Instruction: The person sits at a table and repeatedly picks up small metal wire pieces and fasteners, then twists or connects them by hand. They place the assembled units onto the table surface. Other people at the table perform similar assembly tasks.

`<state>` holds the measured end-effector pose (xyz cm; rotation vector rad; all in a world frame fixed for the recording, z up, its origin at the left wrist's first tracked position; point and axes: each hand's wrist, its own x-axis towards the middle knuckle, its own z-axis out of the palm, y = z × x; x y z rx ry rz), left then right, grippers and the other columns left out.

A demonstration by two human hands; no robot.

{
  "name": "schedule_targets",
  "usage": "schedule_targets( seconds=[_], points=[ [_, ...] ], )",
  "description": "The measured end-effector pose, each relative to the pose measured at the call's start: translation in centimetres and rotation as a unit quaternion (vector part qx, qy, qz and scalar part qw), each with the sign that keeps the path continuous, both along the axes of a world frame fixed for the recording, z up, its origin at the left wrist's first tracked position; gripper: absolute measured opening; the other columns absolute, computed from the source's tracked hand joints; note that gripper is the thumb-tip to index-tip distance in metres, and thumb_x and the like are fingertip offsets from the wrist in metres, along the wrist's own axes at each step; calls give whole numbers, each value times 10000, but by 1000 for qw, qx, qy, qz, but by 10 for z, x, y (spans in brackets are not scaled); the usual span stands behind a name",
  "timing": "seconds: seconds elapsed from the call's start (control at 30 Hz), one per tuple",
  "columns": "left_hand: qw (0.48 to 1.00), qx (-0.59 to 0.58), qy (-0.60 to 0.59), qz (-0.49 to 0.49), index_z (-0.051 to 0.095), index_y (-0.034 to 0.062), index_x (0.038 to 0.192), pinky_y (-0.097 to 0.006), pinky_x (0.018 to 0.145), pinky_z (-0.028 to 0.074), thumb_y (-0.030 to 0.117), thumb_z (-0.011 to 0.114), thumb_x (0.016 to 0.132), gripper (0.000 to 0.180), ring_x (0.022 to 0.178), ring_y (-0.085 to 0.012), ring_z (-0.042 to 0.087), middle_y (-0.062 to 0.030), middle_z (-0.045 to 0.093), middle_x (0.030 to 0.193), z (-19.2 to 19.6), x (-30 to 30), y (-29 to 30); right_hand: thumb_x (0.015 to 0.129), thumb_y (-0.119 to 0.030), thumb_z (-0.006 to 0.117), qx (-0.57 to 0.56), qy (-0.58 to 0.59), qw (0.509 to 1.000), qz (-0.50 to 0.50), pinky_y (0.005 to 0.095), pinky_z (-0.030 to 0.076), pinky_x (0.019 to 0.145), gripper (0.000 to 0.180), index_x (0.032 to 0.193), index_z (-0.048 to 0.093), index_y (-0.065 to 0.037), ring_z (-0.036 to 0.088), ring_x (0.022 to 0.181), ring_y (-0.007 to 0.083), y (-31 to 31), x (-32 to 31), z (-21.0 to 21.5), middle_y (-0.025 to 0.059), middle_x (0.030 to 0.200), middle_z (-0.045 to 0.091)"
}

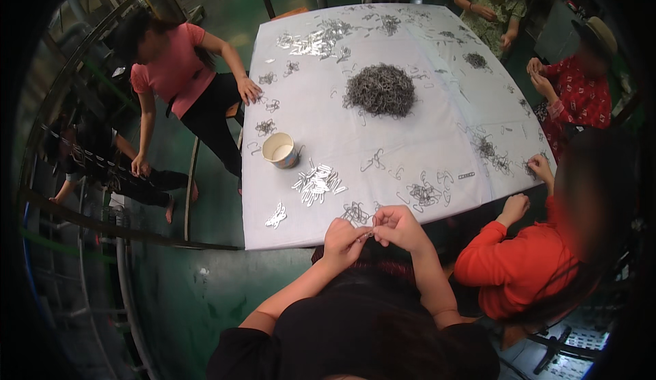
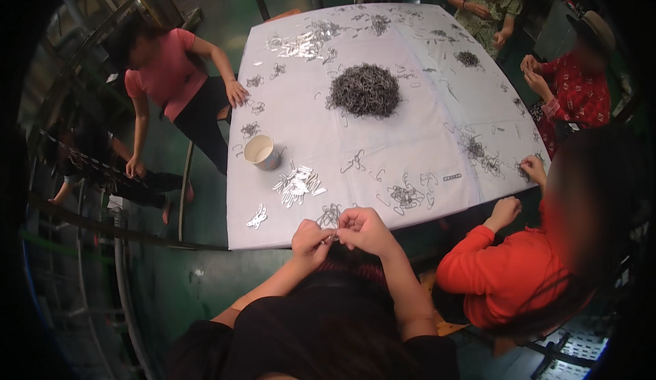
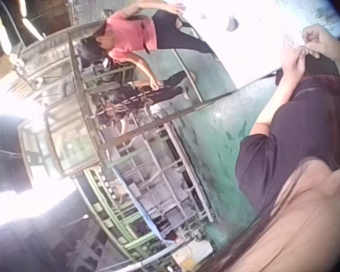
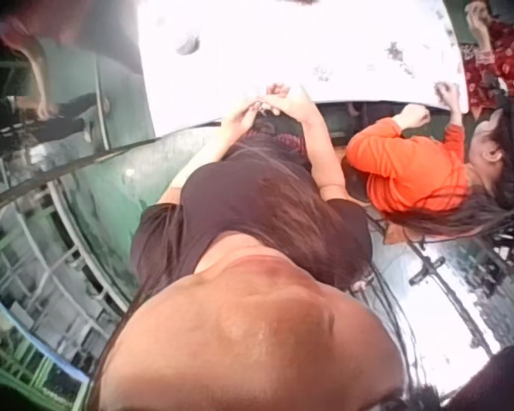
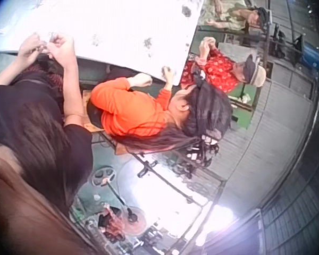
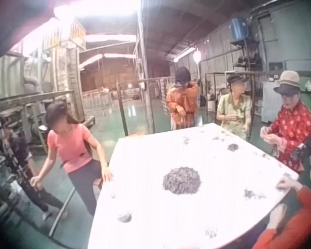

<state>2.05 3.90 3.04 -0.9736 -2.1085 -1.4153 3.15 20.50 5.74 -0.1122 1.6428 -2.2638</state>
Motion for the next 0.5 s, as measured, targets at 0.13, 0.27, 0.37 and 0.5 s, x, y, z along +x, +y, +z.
schedule_targets(
  seconds=[0.13,0.27,0.37,0.5],
  points=[
    [999,-11,30,8,631,62,788,-310,519,307,-28,624,602,206,496,-197,412,-28,417,525,0,-6,-12,735,8,584,67,114,988,-76,185,439,509,53,765,543,22,529,577,46,-22,11,10,17,657,557],
    [998,11,-59,-24,612,37,880,-287,551,334,43,606,668,212,536,-175,424,-45,444,582,-3,-3,-18,683,30,595,210,332,907,-150,209,442,494,89,752,541,13,543,543,85,-28,15,14,55,647,553],
    [971,111,-201,-68,551,-4,1017,-259,618,361,192,481,842,272,620,-124,423,-61,470,669,-14,5,-26,666,40,597,203,362,895,-166,212,437,483,102,743,536,9,541,520,105,-28,17,20,62,644,551],
    [909,260,-320,-55,498,-48,1056,-268,676,356,197,371,916,309,663,-121,431,-49,471,682,-16,0,-31,658,39,602,204,359,896,-162,215,434,475,112,738,534,1,537,502,107,-29,17,20,61,638,549]
  ],
)
